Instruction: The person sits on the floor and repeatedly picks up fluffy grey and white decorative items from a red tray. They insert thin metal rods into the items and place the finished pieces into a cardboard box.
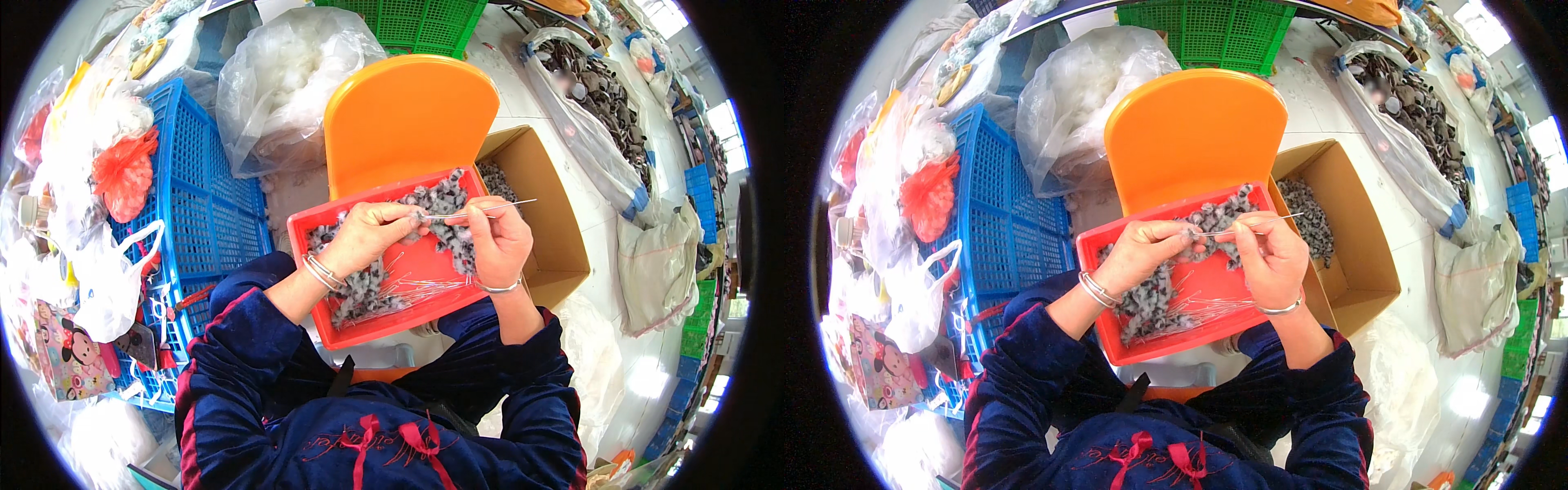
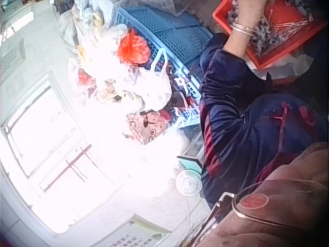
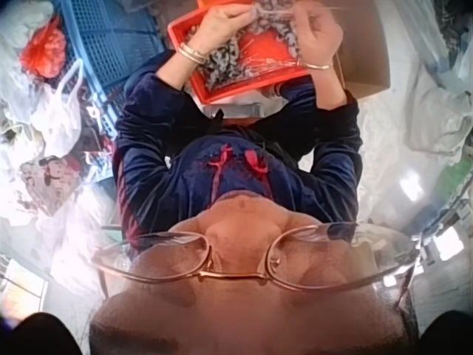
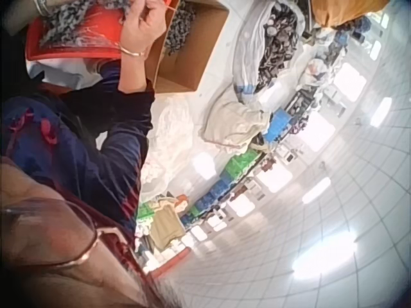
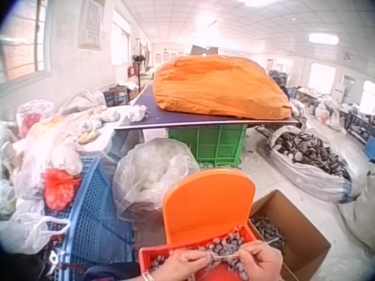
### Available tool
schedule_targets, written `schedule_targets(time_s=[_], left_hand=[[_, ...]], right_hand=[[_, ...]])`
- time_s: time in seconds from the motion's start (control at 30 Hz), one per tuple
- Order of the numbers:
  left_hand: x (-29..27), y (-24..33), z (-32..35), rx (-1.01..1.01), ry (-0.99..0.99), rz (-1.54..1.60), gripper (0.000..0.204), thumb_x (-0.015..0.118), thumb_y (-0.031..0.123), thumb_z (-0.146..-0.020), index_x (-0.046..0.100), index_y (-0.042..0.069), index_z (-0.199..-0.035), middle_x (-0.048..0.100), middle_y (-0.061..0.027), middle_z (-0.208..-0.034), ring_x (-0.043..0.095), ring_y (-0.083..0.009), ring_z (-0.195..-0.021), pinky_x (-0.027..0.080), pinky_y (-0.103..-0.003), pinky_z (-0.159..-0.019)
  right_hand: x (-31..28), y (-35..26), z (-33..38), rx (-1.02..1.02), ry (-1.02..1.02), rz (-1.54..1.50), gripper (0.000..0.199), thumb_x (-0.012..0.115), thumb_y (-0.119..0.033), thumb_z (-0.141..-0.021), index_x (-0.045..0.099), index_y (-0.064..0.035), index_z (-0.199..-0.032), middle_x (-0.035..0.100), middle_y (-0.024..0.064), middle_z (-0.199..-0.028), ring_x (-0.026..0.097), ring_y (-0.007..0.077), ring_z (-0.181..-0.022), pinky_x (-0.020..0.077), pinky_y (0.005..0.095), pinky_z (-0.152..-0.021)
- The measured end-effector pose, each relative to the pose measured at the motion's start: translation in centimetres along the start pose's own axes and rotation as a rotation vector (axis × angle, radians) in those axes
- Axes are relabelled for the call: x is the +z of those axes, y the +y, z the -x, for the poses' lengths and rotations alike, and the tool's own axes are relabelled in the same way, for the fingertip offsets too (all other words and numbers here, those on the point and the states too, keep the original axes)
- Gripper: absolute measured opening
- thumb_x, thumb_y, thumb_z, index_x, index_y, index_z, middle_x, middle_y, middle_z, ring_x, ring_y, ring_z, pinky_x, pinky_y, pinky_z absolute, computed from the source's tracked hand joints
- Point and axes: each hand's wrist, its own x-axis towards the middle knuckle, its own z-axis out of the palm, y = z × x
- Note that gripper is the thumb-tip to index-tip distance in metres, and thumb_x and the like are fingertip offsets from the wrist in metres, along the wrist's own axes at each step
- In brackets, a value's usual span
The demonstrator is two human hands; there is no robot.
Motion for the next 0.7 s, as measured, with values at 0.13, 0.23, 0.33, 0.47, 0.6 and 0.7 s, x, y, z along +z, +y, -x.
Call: schedule_targets(time_s=[0.13,0.23,0.33,0.47,0.6,0.7], left_hand=[[-0.11,-0.43,-0.10,0.001,0.002,-0.013,0.026,0.058,0.017,-0.099,0.068,0.000,-0.115,0.071,-0.0078,-0.105,0.068,-0.0142,-0.096,0.055,-0.026,-0.085],[-0.10,-0.28,-0.07,0.005,-0.007,-0.027,0.026,0.058,0.017,-0.099,0.068,0.000,-0.115,0.071,-0.0076,-0.105,0.068,-0.0127,-0.094,0.055,-0.025,-0.082],[-0.19,-0.23,-0.08,0.001,-0.021,-0.054,0.025,0.058,0.017,-0.099,0.068,0.000,-0.115,0.071,-0.0071,-0.103,0.067,-0.0111,-0.091,0.055,-0.024,-0.079],[-0.17,-0.44,-0.08,0.004,-0.020,-0.035,0.025,0.058,0.018,-0.099,0.069,0.000,-0.114,0.072,-0.0062,-0.101,0.067,-0.0101,-0.089,0.055,-0.023,-0.076],[-0.14,0.06,0.03,-0.027,-0.009,-0.002,0.025,0.058,0.018,-0.099,0.068,0.001,-0.114,0.072,-0.0061,-0.100,0.067,-0.0105,-0.090,0.055,-0.023,-0.076],[-0.25,0.09,0.10,-0.017,-0.012,-0.015,0.026,0.058,0.018,-0.099,0.068,0.001,-0.116,0.072,-0.0066,-0.100,0.068,-0.0114,-0.091,0.055,-0.024,-0.076]], right_hand=[[-0.08,0.51,0.21,-0.026,-0.005,0.032,0.004,0.053,0.005,-0.096,0.056,0.0062,-0.095,0.063,0.0142,-0.092,0.069,0.0211,-0.079,0.0557,0.0294,-0.072],[-0.11,0.19,0.11,-0.070,-0.011,0.053,0.004,0.054,0.005,-0.095,0.057,0.0064,-0.094,0.063,0.0148,-0.092,0.069,0.0209,-0.080,0.0562,0.0303,-0.074],[-0.07,0.17,0.30,-0.063,-0.022,0.078,0.004,0.054,0.005,-0.095,0.057,0.0070,-0.094,0.063,0.0154,-0.093,0.069,0.0208,-0.080,0.0561,0.0304,-0.074],[-0.08,0.08,0.31,-0.057,-0.045,0.097,0.004,0.054,0.005,-0.095,0.058,0.0074,-0.095,0.063,0.0158,-0.093,0.068,0.0204,-0.080,0.0560,0.0307,-0.074],[-0.33,0.26,0.17,-0.069,-0.049,0.081,0.005,0.054,0.006,-0.095,0.059,0.0074,-0.096,0.063,0.0159,-0.093,0.068,0.0203,-0.079,0.0557,0.0308,-0.074],[-0.26,0.17,0.18,-0.097,-0.037,0.090,0.006,0.054,0.006,-0.094,0.059,0.0074,-0.096,0.063,0.0160,-0.092,0.067,0.0204,-0.080,0.0555,0.0307,-0.074]])
